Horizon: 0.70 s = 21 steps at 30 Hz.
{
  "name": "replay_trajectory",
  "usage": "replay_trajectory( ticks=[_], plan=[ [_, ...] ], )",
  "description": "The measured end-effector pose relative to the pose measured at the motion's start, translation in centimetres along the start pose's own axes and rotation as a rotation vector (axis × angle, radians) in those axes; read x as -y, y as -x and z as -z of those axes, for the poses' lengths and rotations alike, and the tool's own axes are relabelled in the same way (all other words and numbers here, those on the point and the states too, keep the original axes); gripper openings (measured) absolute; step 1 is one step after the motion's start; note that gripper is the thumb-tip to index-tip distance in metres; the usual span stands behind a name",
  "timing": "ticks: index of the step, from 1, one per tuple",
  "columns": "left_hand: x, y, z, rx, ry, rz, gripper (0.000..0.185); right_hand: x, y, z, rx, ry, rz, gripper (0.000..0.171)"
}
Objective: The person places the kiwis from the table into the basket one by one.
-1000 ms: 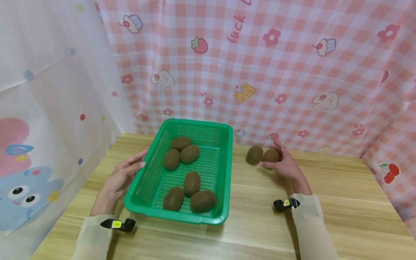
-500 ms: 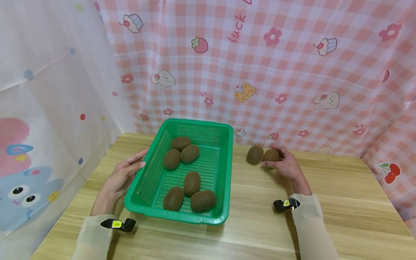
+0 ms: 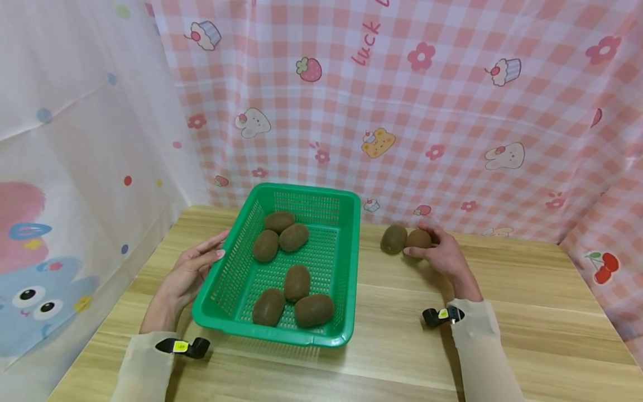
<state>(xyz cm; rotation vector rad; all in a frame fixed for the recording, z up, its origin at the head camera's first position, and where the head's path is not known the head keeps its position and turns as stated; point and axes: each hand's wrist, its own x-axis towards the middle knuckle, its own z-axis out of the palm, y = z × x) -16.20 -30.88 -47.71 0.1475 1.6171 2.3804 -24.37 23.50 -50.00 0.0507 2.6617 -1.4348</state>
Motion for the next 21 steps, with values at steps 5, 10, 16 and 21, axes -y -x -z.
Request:
replay_trajectory(
  ticks=[5, 10, 16, 21],
  plan=[
    [0.0, 0.0, 0.0, -0.003, -0.001, 0.004, 0.049, 0.3, 0.1, 0.1, 0.001, -0.007, 0.013, 0.086],
    [0.0, 0.1, -0.1, -0.018, -0.019, 0.011, 0.052, 0.7, 0.2, 0.2, 0.005, -0.018, 0.032, 0.085],
    [-0.1, 0.1, -0.1, -0.023, -0.02, 0.013, 0.053, 1.0, 0.2, 0.2, 0.002, -0.033, 0.042, 0.084],
    [-0.1, 0.0, -0.1, -0.024, -0.018, 0.015, 0.054, 1.3, 0.2, 0.1, 0.001, -0.034, 0.047, 0.083]
  ],
)
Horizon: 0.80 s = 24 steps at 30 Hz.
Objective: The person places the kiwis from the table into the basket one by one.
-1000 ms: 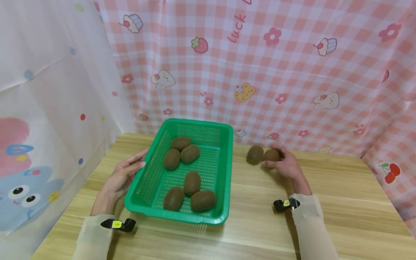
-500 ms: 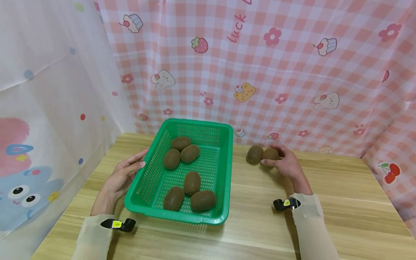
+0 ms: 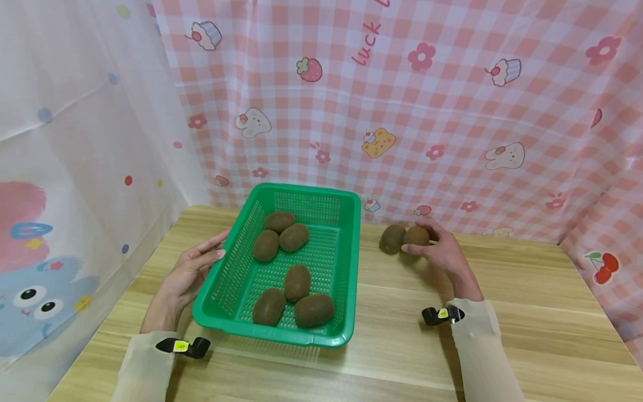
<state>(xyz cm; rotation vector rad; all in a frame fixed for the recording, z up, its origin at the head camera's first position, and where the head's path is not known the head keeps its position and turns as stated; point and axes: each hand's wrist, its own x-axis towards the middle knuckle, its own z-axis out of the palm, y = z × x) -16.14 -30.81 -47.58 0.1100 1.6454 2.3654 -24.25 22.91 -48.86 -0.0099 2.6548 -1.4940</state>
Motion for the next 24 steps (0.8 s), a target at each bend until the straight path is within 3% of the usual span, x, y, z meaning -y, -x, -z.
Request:
replay_trajectory(
  ticks=[24],
  plan=[
    [0.0, 0.0, 0.1, 0.002, 0.0, -0.001, 0.054, 2.5, 0.6, -0.6, 0.033, 0.003, 0.089, 0.082]
  ],
)
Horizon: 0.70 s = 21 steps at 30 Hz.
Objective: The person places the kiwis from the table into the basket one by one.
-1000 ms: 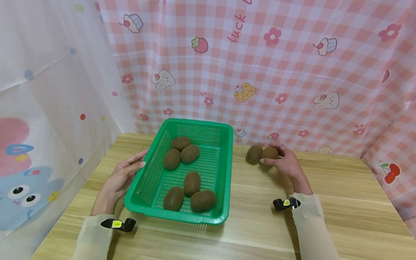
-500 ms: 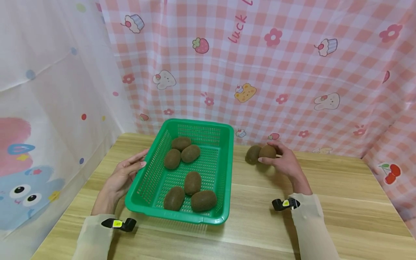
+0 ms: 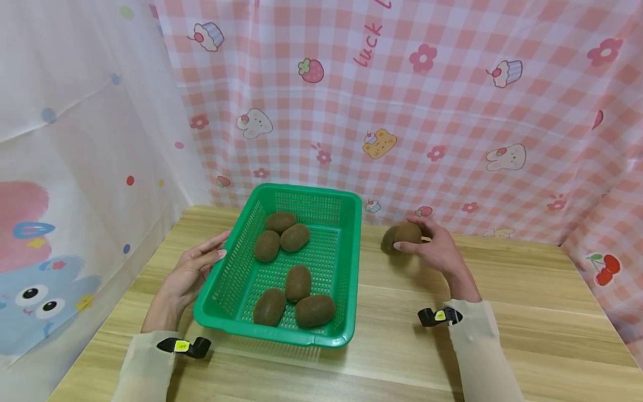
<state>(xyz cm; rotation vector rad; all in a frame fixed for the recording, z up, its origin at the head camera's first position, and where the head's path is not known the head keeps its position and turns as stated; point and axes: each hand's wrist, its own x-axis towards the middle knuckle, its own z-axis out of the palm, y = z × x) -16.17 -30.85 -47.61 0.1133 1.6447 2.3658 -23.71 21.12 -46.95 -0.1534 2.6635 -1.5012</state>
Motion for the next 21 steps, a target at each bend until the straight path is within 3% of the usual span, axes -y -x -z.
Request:
replay_trajectory(
  ticks=[21],
  plan=[
    [0.1, 0.0, 0.1, -0.002, -0.018, 0.0, 0.057, 2.4, 0.6, -0.8, 0.034, -0.028, 0.07, 0.08]
  ],
)
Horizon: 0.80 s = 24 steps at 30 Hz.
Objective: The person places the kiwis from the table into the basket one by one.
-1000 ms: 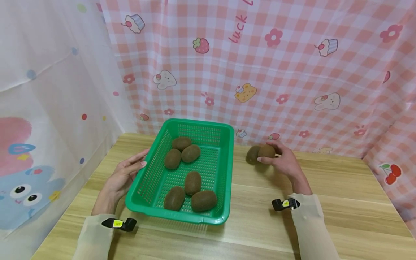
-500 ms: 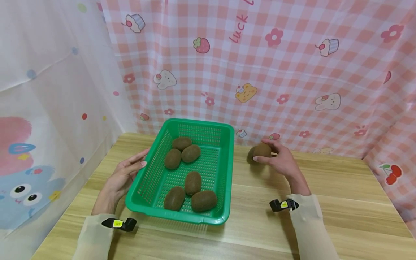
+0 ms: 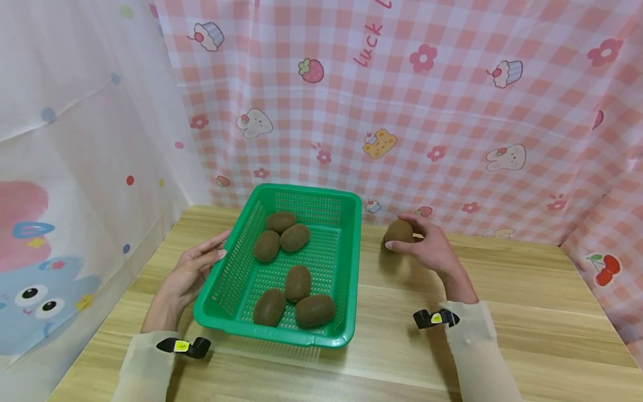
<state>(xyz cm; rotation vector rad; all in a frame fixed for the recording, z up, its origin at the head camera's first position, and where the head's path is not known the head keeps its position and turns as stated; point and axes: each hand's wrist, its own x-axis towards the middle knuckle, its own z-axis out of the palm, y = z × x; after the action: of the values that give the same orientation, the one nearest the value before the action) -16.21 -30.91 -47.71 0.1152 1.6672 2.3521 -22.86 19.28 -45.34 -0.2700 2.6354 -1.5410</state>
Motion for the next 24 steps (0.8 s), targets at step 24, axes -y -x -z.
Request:
replay_trajectory(
  ticks=[24],
  plan=[
    [0.1, -0.1, 0.1, 0.0, -0.004, -0.002, 0.056, 2.8, 0.7, -0.7, 0.026, 0.038, 0.08, 0.076]
  ],
)
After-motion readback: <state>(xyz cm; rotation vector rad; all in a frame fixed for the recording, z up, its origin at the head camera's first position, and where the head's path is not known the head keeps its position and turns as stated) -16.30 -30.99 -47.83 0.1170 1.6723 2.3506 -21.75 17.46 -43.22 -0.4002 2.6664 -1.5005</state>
